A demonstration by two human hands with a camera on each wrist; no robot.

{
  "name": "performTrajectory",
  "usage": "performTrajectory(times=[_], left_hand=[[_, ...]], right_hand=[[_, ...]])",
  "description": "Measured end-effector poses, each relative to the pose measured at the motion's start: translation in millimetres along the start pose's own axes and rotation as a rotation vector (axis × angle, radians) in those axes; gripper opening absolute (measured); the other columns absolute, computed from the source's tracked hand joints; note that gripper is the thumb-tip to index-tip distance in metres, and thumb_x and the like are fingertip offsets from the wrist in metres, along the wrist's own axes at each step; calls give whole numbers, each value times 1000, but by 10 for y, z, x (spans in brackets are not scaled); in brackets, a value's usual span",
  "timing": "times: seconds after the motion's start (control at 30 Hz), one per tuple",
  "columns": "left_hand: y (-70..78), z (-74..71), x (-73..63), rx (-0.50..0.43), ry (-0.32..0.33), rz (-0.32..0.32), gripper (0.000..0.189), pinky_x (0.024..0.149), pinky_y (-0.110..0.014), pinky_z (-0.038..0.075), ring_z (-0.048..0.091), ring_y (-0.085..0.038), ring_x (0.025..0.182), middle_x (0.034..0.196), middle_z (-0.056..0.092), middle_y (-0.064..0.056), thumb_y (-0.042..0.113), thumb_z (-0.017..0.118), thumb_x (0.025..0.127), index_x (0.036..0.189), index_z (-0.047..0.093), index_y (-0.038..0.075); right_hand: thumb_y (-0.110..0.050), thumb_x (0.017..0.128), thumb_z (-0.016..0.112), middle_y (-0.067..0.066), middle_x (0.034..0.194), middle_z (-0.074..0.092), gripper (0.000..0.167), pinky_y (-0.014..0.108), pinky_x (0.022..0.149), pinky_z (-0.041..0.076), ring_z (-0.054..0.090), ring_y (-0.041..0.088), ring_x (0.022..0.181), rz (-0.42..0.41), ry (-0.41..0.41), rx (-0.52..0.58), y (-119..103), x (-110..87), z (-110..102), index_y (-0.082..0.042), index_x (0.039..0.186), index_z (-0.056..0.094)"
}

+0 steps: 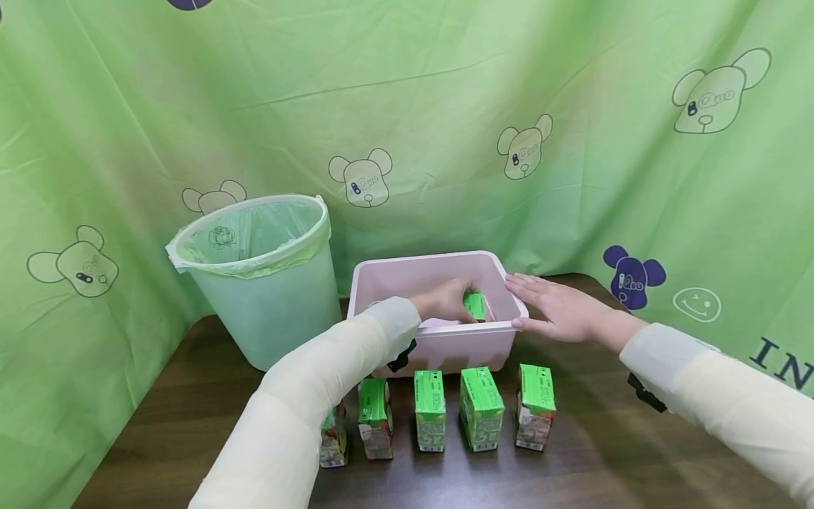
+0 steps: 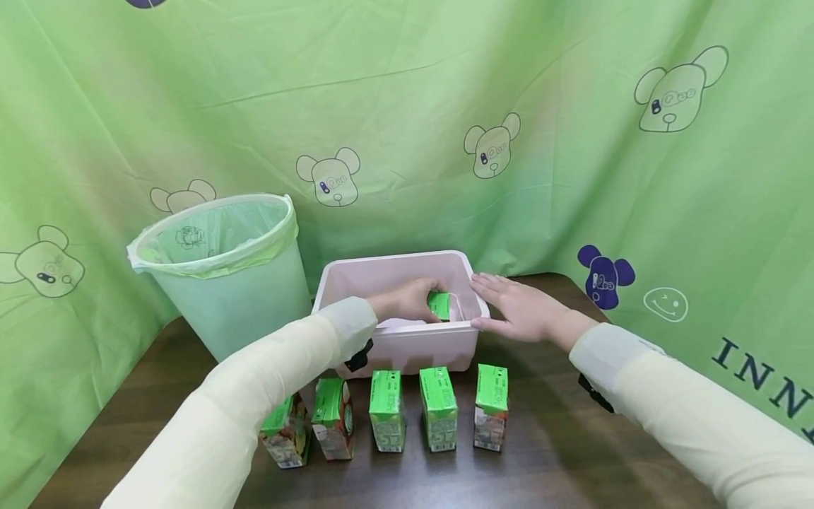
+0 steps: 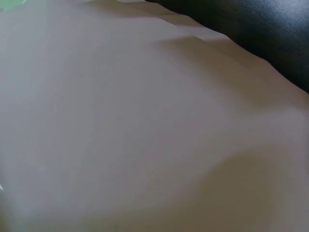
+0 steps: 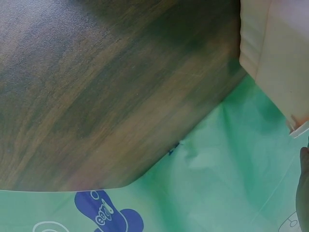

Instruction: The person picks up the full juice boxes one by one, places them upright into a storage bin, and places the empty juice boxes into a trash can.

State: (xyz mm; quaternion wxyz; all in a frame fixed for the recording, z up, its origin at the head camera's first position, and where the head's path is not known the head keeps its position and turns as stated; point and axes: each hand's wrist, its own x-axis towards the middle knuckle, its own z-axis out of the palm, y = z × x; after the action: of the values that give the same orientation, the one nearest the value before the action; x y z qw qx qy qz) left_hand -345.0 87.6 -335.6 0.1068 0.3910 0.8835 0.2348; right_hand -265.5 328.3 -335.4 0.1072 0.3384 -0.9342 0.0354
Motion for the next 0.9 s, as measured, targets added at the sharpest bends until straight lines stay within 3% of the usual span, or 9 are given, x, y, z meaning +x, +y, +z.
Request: performTrajectory(times=[0.13,0.37,0.57,0.9], left_hand=[[-10,-5,-7,4,-9,-8,53,81,-18,43,53,-12,98,115,60,-5,18,83,77,121,56,4],[-10,-59,-43,-72,15,-37,54,88,-17,43,54,-17,114,124,60,-10,18,85,76,119,56,3],[-35,-125,-94,-147,-2,-54,68,93,-18,43,53,-21,120,132,55,-11,19,85,76,132,50,0],[-78,-415,-275,-278,21,-33,75,100,-24,42,49,-33,126,141,47,-18,12,82,79,141,42,-3]], right_hand=[[-42,97,57,23,152,32,72,54,110,27,28,42,139,1,-4,6,-7,5,-2,6,146,35],[-42,97,57,22,152,32,72,55,110,28,28,42,139,11,-8,14,-18,4,-13,6,146,35],[-42,97,57,23,152,32,72,55,110,28,28,42,139,9,-21,21,-35,28,-13,6,146,36],[-43,96,58,23,152,32,72,56,108,30,30,42,138,7,-26,8,-31,38,-55,6,145,38]])
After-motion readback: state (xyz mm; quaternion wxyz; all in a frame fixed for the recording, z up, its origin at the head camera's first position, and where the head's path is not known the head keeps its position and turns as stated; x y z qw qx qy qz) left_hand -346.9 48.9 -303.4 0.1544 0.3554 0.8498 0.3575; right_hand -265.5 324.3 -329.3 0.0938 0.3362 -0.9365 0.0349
